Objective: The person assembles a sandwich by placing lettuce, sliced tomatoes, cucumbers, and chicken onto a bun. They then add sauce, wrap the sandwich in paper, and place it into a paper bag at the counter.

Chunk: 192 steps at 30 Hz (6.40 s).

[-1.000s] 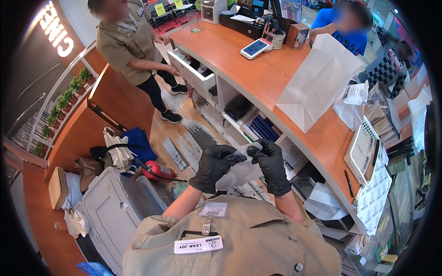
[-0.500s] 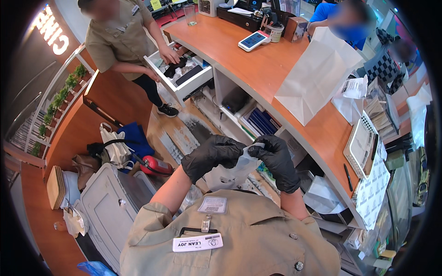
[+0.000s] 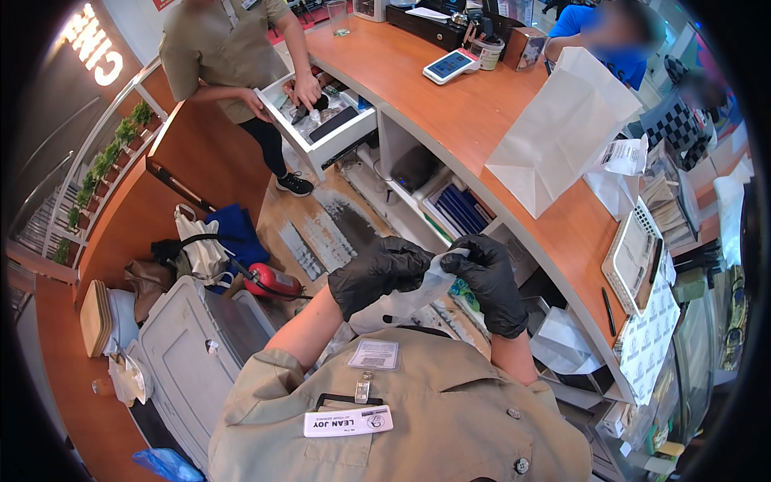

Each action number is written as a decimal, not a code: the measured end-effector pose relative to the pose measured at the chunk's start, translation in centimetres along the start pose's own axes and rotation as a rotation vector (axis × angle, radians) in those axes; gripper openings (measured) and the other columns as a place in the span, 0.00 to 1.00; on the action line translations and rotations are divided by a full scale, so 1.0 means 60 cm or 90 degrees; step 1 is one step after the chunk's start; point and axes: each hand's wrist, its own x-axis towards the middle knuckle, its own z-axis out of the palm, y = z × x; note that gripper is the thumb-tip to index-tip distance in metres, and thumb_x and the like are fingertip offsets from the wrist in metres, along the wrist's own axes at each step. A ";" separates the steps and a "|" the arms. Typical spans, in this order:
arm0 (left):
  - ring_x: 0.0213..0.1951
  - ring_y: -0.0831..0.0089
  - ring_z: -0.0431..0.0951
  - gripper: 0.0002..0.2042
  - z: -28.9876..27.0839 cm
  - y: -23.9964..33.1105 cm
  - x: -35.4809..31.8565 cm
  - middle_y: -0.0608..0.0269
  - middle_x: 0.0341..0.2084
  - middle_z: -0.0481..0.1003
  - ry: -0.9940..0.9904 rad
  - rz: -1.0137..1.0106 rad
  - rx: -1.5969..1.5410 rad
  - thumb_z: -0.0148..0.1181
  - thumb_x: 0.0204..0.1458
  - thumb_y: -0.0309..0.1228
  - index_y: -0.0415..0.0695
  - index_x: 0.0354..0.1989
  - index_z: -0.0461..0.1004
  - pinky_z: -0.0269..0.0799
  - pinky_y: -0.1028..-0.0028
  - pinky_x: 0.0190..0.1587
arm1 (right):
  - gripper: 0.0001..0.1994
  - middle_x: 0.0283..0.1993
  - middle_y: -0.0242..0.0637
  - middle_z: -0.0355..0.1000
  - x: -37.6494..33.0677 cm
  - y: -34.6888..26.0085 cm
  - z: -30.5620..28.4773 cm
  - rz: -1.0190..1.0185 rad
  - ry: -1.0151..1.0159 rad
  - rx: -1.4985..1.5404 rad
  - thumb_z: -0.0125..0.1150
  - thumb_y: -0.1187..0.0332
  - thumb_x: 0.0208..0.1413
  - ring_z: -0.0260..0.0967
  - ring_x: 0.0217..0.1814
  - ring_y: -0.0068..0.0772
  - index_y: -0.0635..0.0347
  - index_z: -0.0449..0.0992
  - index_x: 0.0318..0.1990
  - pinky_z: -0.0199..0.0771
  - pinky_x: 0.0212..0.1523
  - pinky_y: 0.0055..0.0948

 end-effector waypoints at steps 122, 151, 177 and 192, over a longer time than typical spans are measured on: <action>0.31 0.80 0.70 0.06 0.023 -0.058 0.033 0.66 0.28 0.72 -0.080 0.194 -0.068 0.54 0.51 0.29 0.42 0.35 0.70 0.68 0.79 0.37 | 0.13 0.35 0.31 0.73 -0.070 0.001 0.044 -0.055 0.226 -0.122 0.60 0.78 0.47 0.68 0.35 0.18 0.61 0.72 0.43 0.69 0.36 0.20; 0.66 0.54 0.38 0.37 0.554 -0.189 0.173 0.44 0.64 0.38 -0.854 0.460 0.583 0.53 0.49 0.29 0.36 0.64 0.38 0.36 0.66 0.64 | 0.06 0.28 0.37 0.74 -0.478 -0.137 -0.546 -0.390 1.075 -0.270 0.53 0.78 0.46 0.69 0.32 0.24 0.66 0.75 0.30 0.68 0.36 0.25; 0.29 0.84 0.72 0.08 0.939 -0.242 0.309 0.65 0.26 0.76 -0.633 0.222 0.217 0.60 0.49 0.27 0.35 0.33 0.76 0.68 0.84 0.33 | 0.22 0.52 0.33 0.61 -0.629 -0.336 -0.589 -0.255 0.505 -0.360 0.51 0.81 0.50 0.58 0.43 0.21 0.60 0.60 0.54 0.64 0.46 0.23; 0.30 0.83 0.67 0.06 0.573 -0.187 0.150 0.69 0.26 0.66 -0.334 0.170 -0.138 0.53 0.54 0.26 0.43 0.36 0.63 0.66 0.80 0.37 | 0.12 0.44 0.43 0.72 -0.376 -0.237 -0.470 -0.280 0.095 0.019 0.58 0.86 0.44 0.70 0.46 0.31 0.68 0.71 0.39 0.73 0.45 0.27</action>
